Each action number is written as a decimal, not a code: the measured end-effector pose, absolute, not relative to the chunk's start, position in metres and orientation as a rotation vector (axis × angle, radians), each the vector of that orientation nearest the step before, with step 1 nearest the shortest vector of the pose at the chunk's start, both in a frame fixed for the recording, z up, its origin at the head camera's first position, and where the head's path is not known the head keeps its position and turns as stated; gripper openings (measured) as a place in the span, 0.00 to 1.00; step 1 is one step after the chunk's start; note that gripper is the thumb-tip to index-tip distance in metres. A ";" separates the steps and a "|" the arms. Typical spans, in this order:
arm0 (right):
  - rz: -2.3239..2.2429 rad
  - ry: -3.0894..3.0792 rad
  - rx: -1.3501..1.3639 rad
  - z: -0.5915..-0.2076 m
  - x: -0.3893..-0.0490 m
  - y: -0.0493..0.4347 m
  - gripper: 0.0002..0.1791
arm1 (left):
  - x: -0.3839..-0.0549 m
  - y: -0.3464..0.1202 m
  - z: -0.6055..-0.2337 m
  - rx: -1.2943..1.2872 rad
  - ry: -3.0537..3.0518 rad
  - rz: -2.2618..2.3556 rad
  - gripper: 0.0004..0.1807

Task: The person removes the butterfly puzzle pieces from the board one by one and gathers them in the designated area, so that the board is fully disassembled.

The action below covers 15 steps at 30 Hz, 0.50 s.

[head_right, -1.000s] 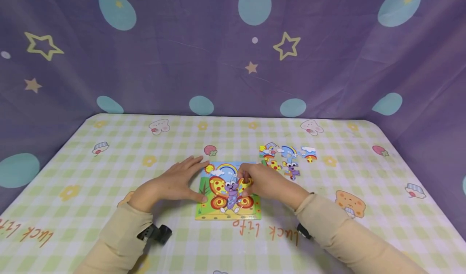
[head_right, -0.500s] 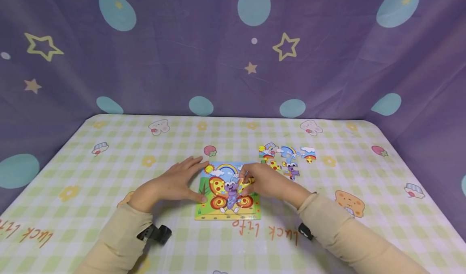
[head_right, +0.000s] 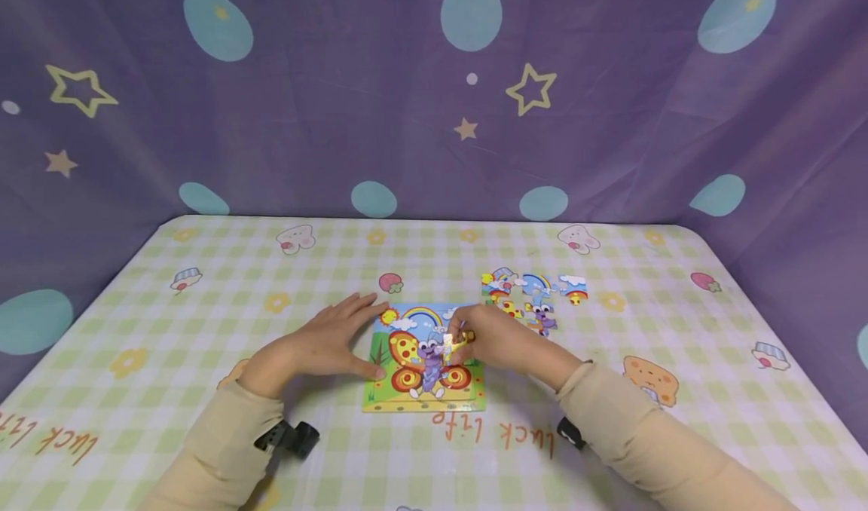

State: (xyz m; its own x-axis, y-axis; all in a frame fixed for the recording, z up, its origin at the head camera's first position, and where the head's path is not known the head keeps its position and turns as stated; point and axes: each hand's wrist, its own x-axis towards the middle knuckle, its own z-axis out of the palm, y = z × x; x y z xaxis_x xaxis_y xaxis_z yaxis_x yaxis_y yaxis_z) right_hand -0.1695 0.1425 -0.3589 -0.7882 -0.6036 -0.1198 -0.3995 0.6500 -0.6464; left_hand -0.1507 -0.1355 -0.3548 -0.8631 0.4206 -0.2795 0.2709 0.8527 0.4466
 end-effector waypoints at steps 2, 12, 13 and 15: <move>-0.904 2.544 -0.803 -0.358 -0.169 0.145 0.11 | -0.151 -0.136 -0.355 0.517 2.657 0.568 0.57; -0.953 2.585 -0.834 -0.351 -0.170 0.166 0.12 | -0.151 -0.136 -0.355 0.516 2.658 0.570 0.57; -0.947 2.600 -0.824 -0.351 -0.170 0.169 0.12 | -0.151 -0.136 -0.355 0.516 2.658 0.571 0.57; -0.936 2.631 -0.818 -0.352 -0.171 0.174 0.12 | -0.151 -0.136 -0.355 0.516 2.658 0.572 0.57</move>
